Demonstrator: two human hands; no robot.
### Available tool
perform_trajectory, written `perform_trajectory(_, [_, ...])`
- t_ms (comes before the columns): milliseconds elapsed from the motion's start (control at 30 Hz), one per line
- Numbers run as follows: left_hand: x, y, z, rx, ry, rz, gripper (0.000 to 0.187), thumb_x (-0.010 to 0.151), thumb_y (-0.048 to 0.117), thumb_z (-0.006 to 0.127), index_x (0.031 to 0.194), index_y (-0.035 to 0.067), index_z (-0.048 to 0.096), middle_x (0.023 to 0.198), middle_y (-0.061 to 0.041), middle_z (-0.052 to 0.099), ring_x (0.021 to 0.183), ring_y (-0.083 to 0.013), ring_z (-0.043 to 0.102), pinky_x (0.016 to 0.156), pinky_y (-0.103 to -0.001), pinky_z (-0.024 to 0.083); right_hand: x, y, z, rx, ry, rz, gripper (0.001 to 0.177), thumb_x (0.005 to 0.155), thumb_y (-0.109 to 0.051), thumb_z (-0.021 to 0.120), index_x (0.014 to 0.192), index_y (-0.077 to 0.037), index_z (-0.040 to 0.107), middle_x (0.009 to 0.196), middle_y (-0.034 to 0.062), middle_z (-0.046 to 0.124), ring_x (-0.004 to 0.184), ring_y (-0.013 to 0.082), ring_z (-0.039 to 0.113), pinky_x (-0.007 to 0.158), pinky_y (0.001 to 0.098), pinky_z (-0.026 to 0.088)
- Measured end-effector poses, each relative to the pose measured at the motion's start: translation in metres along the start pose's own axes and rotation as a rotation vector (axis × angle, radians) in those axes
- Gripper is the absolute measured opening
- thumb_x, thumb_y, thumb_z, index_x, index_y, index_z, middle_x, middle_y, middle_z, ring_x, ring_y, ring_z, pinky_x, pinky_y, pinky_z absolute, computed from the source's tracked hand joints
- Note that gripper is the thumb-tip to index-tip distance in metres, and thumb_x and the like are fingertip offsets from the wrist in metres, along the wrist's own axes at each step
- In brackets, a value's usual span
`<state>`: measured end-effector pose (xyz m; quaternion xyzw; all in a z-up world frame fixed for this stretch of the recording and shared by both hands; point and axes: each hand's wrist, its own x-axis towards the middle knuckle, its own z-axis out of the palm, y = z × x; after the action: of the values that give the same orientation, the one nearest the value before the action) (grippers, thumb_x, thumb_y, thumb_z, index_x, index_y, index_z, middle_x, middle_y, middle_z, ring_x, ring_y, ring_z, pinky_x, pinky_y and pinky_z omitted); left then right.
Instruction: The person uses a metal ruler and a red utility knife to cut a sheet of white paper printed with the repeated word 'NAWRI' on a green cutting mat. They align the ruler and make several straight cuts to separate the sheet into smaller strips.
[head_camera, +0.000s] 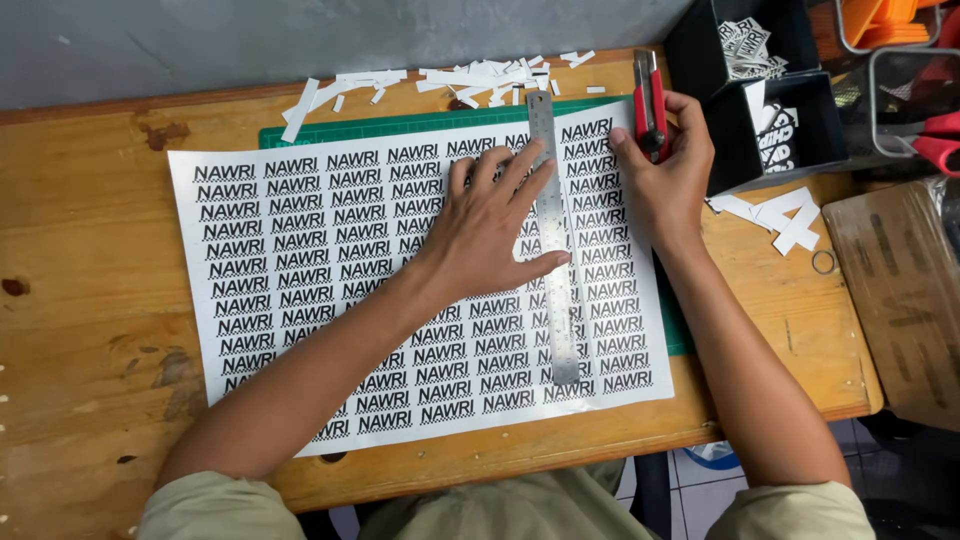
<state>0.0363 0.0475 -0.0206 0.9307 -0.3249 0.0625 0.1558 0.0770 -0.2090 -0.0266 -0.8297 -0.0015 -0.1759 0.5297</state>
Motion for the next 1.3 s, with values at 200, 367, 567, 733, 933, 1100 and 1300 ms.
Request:
perform_trajectory(200, [0.0, 0.004, 0.001, -0.015, -0.019, -0.008, 0.107, 0.098, 0.088, 0.063, 0.171, 0.011, 0.051, 0.182, -0.013, 0.04, 0.149, -0.0371, 0.049, 0.116, -0.059, 0.038, -0.008, -0.003, -0.003, -0.015, 0.026, -0.092, 0.044, 0.108, -0.009, 0.09, 0.139, -0.006, 0.059, 0.113, 0.003, 0.064, 0.094, 0.0119, 0.054, 0.085, 0.0274, 0.05])
perform_trajectory(367, [0.001, 0.005, 0.001, 0.0, -0.019, -0.01, 0.107, 0.098, 0.089, 0.062, 0.171, 0.011, 0.052, 0.182, -0.013, 0.04, 0.147, -0.0365, 0.05, 0.115, -0.059, 0.039, -0.01, -0.007, -0.002, 0.005, 0.043, -0.087, 0.045, 0.107, -0.005, 0.088, 0.139, -0.008, 0.056, 0.113, 0.002, 0.06, 0.094, 0.0115, 0.053, 0.085, 0.0268, 0.049])
perform_trajectory(567, [-0.001, 0.006, 0.001, 0.006, 0.0, -0.009, 0.105, 0.099, 0.088, 0.061, 0.17, 0.01, 0.053, 0.181, -0.014, 0.041, 0.146, -0.0361, 0.05, 0.114, -0.058, 0.039, -0.011, -0.006, -0.004, -0.018, 0.028, -0.138, 0.045, 0.11, -0.006, 0.086, 0.143, -0.006, 0.054, 0.122, 0.0049, 0.061, 0.1, 0.0148, 0.056, 0.09, 0.0295, 0.051])
perform_trajectory(733, [-0.002, 0.005, 0.002, -0.02, 0.004, 0.001, 0.104, 0.099, 0.087, 0.063, 0.17, 0.011, 0.054, 0.181, -0.013, 0.041, 0.147, -0.0364, 0.049, 0.115, -0.057, 0.038, -0.008, 0.001, -0.011, -0.083, -0.029, -0.082, 0.043, 0.111, -0.014, 0.088, 0.142, -0.008, 0.059, 0.112, 0.0023, 0.068, 0.091, 0.0116, 0.056, 0.082, 0.0275, 0.049])
perform_trajectory(933, [-0.001, 0.005, 0.004, -0.03, 0.014, -0.013, 0.105, 0.1, 0.086, 0.064, 0.17, 0.009, 0.054, 0.182, -0.013, 0.04, 0.146, -0.0352, 0.049, 0.114, -0.056, 0.038, -0.012, 0.001, -0.009, 0.043, -0.036, -0.074, 0.044, 0.111, -0.016, 0.088, 0.142, -0.007, 0.057, 0.114, 0.0032, 0.066, 0.096, 0.011, 0.055, 0.087, 0.0259, 0.049])
perform_trajectory(1100, [-0.003, 0.006, 0.002, -0.003, 0.023, -0.009, 0.105, 0.1, 0.087, 0.063, 0.169, 0.008, 0.055, 0.181, -0.014, 0.042, 0.145, -0.0359, 0.051, 0.114, -0.056, 0.04, -0.014, -0.006, -0.01, 0.034, -0.019, -0.098, 0.045, 0.111, -0.01, 0.088, 0.141, -0.006, 0.056, 0.117, 0.0033, 0.058, 0.096, 0.012, 0.05, 0.085, 0.026, 0.046])
perform_trajectory(1300, [-0.003, 0.005, 0.0, -0.026, 0.013, -0.004, 0.103, 0.101, 0.086, 0.06, 0.17, 0.01, 0.054, 0.181, -0.014, 0.042, 0.146, -0.0364, 0.049, 0.116, -0.057, 0.038, -0.012, -0.003, -0.016, -0.047, -0.069, -0.082, 0.047, 0.112, -0.021, 0.089, 0.143, -0.007, 0.057, 0.11, 0.0014, 0.061, 0.088, 0.01, 0.05, 0.079, 0.0259, 0.044])
